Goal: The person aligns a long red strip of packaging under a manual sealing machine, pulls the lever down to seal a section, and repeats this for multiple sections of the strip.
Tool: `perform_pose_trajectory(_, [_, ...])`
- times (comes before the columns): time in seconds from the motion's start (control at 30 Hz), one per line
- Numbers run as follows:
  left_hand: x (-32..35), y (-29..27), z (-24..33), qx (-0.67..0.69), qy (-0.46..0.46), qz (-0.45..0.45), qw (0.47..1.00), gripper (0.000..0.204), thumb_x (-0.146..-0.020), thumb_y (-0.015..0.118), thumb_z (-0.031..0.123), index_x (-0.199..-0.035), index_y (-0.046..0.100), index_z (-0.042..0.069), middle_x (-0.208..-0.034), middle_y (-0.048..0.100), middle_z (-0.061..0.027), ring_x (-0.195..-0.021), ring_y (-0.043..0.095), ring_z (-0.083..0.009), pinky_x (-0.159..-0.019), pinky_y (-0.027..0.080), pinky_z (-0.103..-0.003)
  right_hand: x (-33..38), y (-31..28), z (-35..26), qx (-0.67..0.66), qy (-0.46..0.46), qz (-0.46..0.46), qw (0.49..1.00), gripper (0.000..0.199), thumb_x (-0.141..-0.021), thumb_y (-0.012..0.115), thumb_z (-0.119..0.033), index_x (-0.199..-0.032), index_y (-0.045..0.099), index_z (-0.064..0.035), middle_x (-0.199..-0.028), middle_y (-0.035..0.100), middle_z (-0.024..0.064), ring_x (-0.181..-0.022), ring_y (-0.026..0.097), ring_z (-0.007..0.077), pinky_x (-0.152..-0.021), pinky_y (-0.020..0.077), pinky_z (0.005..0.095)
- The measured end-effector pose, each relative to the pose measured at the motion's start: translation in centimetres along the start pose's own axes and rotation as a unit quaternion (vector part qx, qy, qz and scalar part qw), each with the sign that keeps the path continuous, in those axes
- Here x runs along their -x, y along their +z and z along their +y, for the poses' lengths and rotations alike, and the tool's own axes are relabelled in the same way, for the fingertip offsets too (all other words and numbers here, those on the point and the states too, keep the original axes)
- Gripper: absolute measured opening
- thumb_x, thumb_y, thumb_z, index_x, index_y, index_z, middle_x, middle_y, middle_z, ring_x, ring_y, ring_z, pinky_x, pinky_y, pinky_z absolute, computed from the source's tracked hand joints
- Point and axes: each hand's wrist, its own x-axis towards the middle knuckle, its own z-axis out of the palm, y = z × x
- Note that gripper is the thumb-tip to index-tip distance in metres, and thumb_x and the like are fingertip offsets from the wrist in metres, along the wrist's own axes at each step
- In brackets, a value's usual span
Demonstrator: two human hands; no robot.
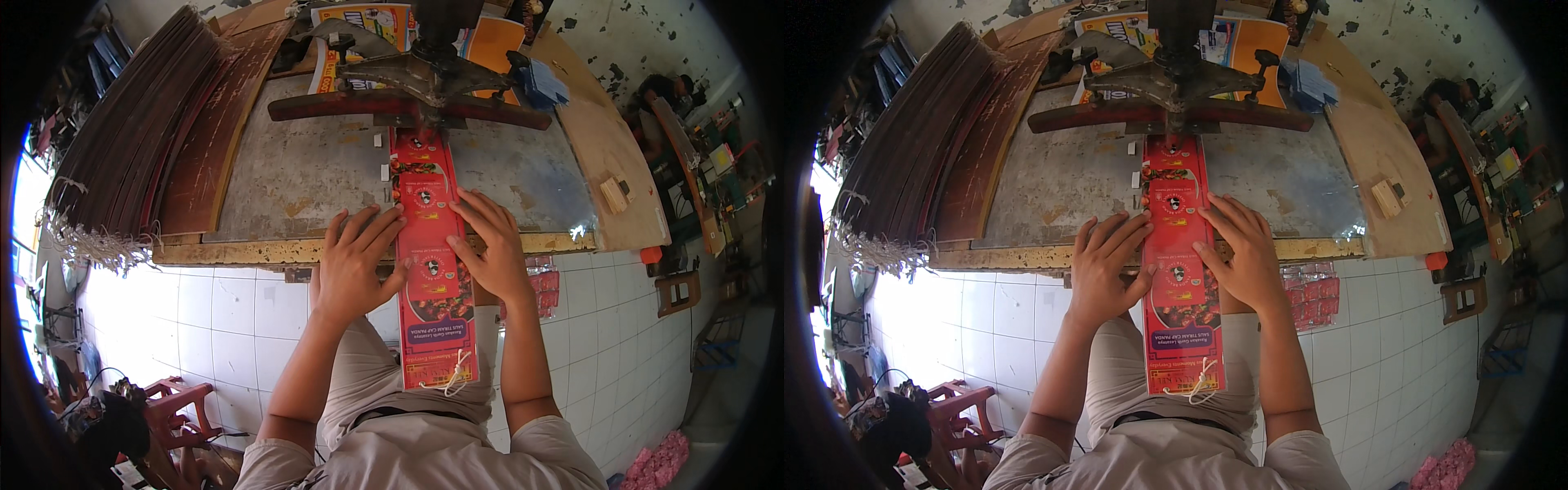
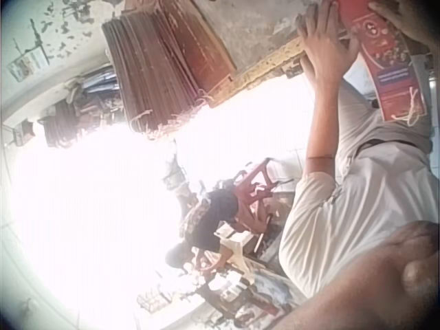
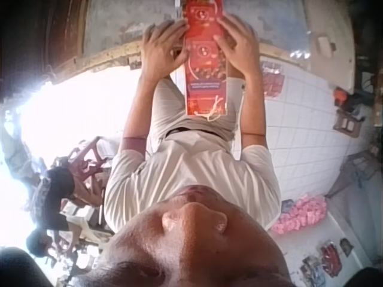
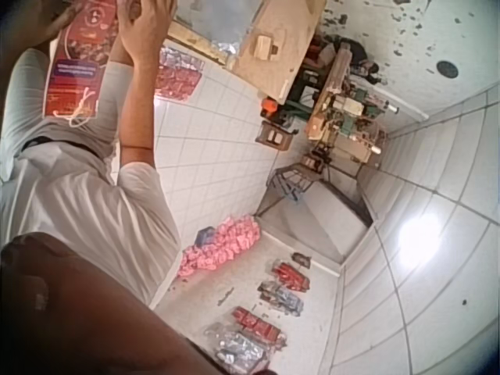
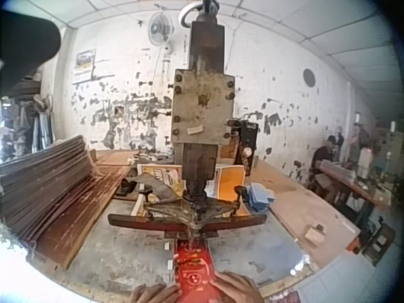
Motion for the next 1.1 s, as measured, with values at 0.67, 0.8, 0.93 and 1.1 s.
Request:
perform_pose_trajectory(0.67, [0.07, -0.29, 0.05, -0.008, 0.001, -0.007, 1.000, 0.057, -0.093, 0.080, 0.032, -0.145, 0.074, 0.011, -0.158, 0.070, -0.0023, -0.146, 0.062, -0.0328, -0.126, 0.040, -0.058, 0.05, 0.02, -0.23, -0.004, -0.002, 0.005, 1.000, 0.052, -0.103, 0.080, -0.033, -0.149, 0.072, -0.0097, -0.166, 0.061, 0.0090, -0.158, 0.051, 0.0330, -0.130, 0.0363, 0.0528])
perform_pose_trajectory(0.8, [0.15, -0.23, -0.02, -0.004, 0.008, -0.003, 1.000, 0.057, -0.092, 0.080, 0.031, -0.145, 0.074, 0.010, -0.158, 0.070, -0.0024, -0.146, 0.062, -0.0330, -0.126, 0.041, -0.057, 0.07, -0.02, -0.27, -0.007, -0.001, 0.006, 1.000, 0.053, -0.103, 0.080, -0.033, -0.149, 0.072, -0.0100, -0.166, 0.061, 0.0092, -0.158, 0.051, 0.0330, -0.130, 0.0363, 0.0523])
perform_pose_trajectory(0.93, [0.14, -0.30, 0.02, -0.006, 0.013, -0.002, 1.000, 0.058, -0.092, 0.080, 0.031, -0.145, 0.074, 0.010, -0.157, 0.071, -0.0031, -0.146, 0.062, -0.0334, -0.126, 0.041, -0.057, 0.24, 0.11, -0.11, -0.005, -0.005, 0.010, 1.000, 0.053, -0.103, 0.080, -0.034, -0.149, 0.072, -0.0102, -0.166, 0.061, 0.0091, -0.157, 0.051, 0.0327, -0.130, 0.0369, 0.0521])
perform_pose_trajectory(1.1, [0.23, -0.20, -0.03, -0.005, 0.011, -0.002, 1.000, 0.058, -0.091, 0.079, 0.030, -0.145, 0.074, 0.009, -0.157, 0.071, -0.0039, -0.146, 0.061, -0.0339, -0.126, 0.041, -0.058, 0.36, 0.31, 0.07, -0.002, -0.005, 0.011, 1.000, 0.052, -0.104, 0.079, -0.035, -0.149, 0.072, -0.0109, -0.165, 0.062, 0.0085, -0.157, 0.052, 0.0319, -0.129, 0.0378, 0.0518])
